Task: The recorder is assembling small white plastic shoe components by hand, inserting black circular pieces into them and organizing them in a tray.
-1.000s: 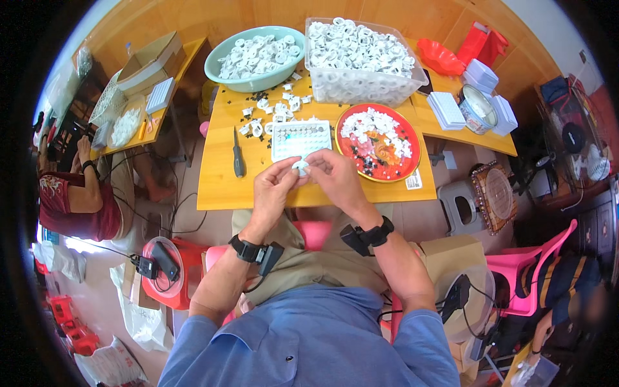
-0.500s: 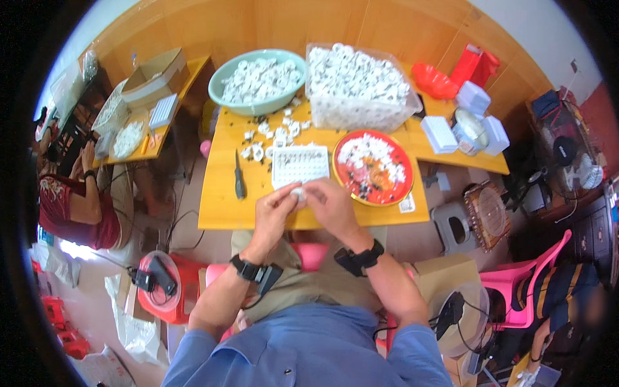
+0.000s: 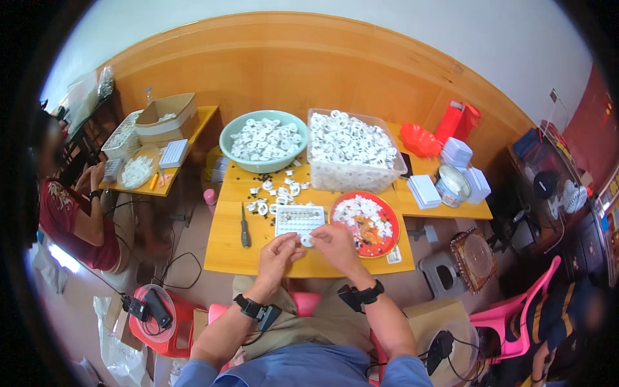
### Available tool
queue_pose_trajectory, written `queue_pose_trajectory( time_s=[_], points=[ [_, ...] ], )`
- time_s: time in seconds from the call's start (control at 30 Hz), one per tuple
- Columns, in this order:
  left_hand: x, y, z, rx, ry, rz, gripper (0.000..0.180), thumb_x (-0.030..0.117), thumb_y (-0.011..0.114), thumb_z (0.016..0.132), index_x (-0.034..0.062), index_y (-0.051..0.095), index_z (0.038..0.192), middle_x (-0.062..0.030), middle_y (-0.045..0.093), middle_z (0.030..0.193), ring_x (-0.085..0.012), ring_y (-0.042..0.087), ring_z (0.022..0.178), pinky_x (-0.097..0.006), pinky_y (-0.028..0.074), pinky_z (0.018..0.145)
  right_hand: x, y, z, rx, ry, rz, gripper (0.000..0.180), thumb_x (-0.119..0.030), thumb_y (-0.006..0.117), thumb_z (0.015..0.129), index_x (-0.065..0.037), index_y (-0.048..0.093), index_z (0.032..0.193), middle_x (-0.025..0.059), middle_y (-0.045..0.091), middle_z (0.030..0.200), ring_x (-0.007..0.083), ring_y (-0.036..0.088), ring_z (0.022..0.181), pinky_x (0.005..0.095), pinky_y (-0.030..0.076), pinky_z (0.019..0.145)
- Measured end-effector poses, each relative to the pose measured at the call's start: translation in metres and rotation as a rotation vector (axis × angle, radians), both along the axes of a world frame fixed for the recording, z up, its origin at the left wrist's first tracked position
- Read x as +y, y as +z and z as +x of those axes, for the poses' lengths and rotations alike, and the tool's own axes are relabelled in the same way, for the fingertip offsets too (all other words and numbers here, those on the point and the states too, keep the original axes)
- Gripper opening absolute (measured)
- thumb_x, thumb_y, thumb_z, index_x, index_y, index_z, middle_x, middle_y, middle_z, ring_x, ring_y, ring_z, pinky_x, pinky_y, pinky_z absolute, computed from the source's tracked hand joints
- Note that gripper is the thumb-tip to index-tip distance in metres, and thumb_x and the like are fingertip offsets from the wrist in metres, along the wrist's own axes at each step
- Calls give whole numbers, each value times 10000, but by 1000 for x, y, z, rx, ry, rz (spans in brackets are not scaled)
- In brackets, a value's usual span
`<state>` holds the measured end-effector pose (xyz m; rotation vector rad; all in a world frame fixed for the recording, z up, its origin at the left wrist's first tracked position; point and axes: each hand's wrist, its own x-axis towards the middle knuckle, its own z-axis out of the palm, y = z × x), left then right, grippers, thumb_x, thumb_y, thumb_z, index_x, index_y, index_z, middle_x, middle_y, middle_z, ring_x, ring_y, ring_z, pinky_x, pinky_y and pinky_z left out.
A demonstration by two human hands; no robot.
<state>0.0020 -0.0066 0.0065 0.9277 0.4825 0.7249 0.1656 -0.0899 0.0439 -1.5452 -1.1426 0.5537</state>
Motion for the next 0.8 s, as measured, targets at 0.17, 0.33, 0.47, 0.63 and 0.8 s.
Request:
queue_pose_trajectory(
  time_s=[0.17,0.33,0.47,0.63,0.8],
  points=[
    [5,-8,0,-3,41,-25,271,101,533,1007,-56,550,1227,-160,646,1146,-201,673,941,-300,560,862,29,32,26,-395,267,-397,165,-112,666,843,6,713,948,108,721,813,165,689,743,290,536,670],
    [10,-10,2,1,30,-1,234,98,529,1005,-43,581,1184,-140,667,1107,-185,676,914,-286,558,824,104,89,43,-114,-50,102,206,-174,622,843,0,726,877,167,686,759,159,686,729,283,527,669],
    [13,-6,0,19,15,-4,235,104,529,1006,-44,584,1180,-141,670,1118,-180,678,894,-271,553,805,134,72,65,-686,-44,-155,185,-165,600,832,-94,763,886,152,725,897,302,709,795,373,548,740],
    [14,-6,-2,27,27,-23,235,112,536,1003,-46,590,1169,-143,675,1109,-178,677,882,-271,553,801,135,44,60,-804,25,-646,180,-168,617,778,-162,772,868,143,729,900,368,690,863,434,541,797],
    [13,-7,-1,20,19,-20,226,103,538,998,-49,596,1156,-144,680,1096,-179,678,871,-273,553,792,138,22,63,-818,-24,-659,158,-187,628,771,-142,767,831,149,726,878,360,693,862,435,540,794]
  ],
)
